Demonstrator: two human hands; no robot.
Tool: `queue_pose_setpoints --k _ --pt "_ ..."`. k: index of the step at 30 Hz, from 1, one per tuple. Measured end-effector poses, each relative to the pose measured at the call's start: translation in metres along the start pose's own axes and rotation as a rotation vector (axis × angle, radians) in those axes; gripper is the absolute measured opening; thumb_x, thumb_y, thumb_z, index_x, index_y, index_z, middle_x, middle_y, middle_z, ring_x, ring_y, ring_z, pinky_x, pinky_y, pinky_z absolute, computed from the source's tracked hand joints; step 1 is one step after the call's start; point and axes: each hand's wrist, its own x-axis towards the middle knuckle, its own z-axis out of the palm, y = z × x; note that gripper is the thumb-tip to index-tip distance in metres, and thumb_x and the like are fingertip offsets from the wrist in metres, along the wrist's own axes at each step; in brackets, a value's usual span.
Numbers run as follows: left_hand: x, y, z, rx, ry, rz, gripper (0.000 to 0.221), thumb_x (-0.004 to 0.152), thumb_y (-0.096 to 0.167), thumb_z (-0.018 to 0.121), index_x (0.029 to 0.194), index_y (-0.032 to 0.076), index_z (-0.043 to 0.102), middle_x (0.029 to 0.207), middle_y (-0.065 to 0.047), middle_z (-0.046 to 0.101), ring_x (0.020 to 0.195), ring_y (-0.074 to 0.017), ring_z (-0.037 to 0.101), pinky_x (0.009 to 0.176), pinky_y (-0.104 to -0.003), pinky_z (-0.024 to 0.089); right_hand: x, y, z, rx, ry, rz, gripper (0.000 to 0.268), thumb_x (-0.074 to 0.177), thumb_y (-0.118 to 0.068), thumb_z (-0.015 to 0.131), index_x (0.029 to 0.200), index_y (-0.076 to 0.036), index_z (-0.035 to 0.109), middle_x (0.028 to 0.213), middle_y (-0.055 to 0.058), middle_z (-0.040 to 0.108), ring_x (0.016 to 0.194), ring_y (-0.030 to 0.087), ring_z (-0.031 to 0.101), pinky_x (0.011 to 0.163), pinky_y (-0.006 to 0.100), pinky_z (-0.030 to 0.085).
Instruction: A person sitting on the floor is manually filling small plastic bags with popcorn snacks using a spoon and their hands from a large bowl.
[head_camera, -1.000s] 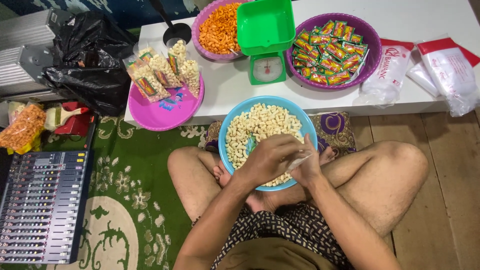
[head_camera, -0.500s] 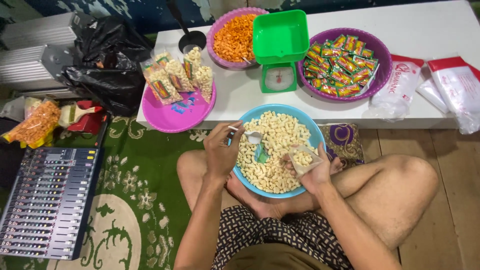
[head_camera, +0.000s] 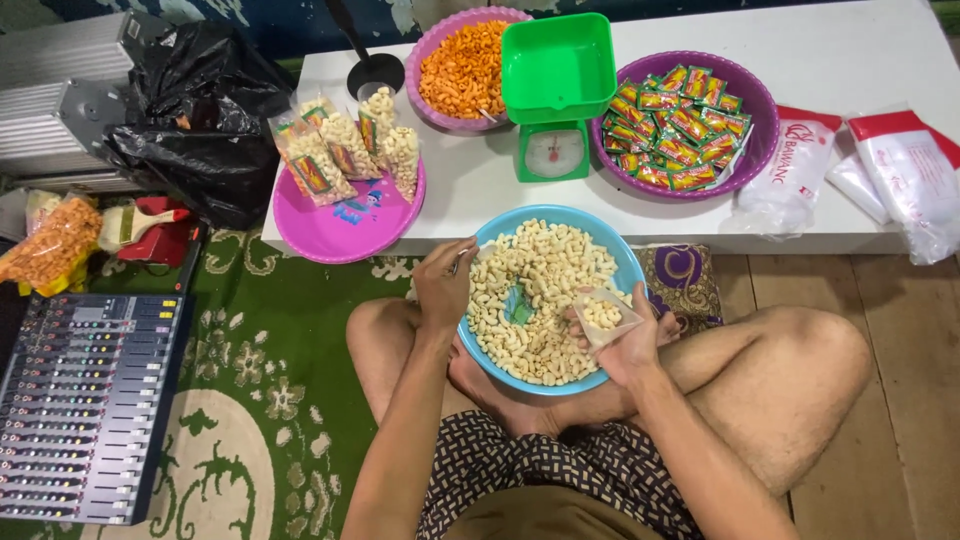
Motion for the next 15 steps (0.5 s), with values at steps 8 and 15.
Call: queue_pose_setpoints --k 8,15 --pt "-0.024 -0.02 0.001 -0.037 -0.067 -0.098 0.012 0.099 0.009 0.074 0.11 0.008 0.08 0.095 -0.012 0.077 0.088 -0.0315 0.075 0.07 -0.047 0.066 -0.003 -0.004 0.006 0.0 0.014 0.007 0.094 0.091 -0.084 0.032 0.129 -0.002 0.061 0.098 0.03 0.072 0.071 0.043 0.071 0.051 0.045 0.058" --pt "-0.042 -0.013 0.007 -0.04 -0.086 -0.144 0.01 0.098 0.014 0.077 0.106 0.011 0.082 0.091 -0.009 0.078 0.081 -0.024 0.076 0.064 -0.042 0.065 -0.002 -0.005 0.002 0.038 -0.022 0.02 0.093 0.091 -0.083 0.034 0.129 -0.002 0.059 0.1 0.031 0.071 0.071 0.043 0.071 0.05 0.046 0.056"
